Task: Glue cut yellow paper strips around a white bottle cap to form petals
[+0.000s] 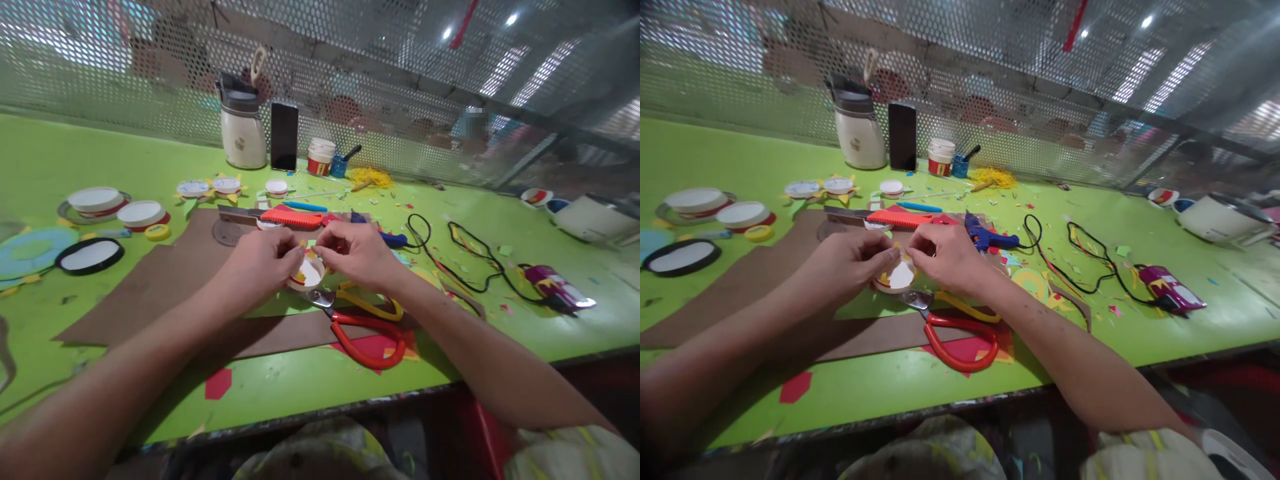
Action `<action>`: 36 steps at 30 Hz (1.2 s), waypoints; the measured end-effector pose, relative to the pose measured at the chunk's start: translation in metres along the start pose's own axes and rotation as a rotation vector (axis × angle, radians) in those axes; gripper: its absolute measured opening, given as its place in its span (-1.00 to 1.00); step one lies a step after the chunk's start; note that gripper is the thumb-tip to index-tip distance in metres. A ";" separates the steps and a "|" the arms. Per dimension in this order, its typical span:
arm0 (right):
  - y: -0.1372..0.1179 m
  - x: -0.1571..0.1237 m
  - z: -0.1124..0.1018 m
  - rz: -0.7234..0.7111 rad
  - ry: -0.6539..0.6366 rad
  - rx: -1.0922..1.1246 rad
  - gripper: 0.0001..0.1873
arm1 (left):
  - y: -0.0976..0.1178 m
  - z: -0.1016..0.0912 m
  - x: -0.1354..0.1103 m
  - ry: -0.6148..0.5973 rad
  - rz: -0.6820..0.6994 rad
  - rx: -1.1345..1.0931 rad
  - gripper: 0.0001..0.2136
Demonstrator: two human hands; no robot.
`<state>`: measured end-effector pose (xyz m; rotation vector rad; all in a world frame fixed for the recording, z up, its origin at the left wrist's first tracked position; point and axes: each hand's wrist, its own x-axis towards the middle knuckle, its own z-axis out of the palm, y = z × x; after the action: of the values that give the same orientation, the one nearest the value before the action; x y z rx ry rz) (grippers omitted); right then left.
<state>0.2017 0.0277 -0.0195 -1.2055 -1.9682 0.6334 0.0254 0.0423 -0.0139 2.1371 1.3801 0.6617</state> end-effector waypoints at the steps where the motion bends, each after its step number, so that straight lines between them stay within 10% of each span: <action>1: 0.000 0.001 0.000 0.015 -0.005 0.004 -0.91 | 0.000 0.000 0.000 -0.001 0.001 0.001 -0.81; 36: -0.009 -0.003 0.002 -0.101 -0.065 -0.340 -0.92 | -0.002 0.000 0.003 -0.095 0.010 0.087 -0.80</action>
<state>0.1957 0.0209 -0.0153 -1.2857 -2.2393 0.2953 0.0258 0.0459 -0.0148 2.2144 1.3708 0.5058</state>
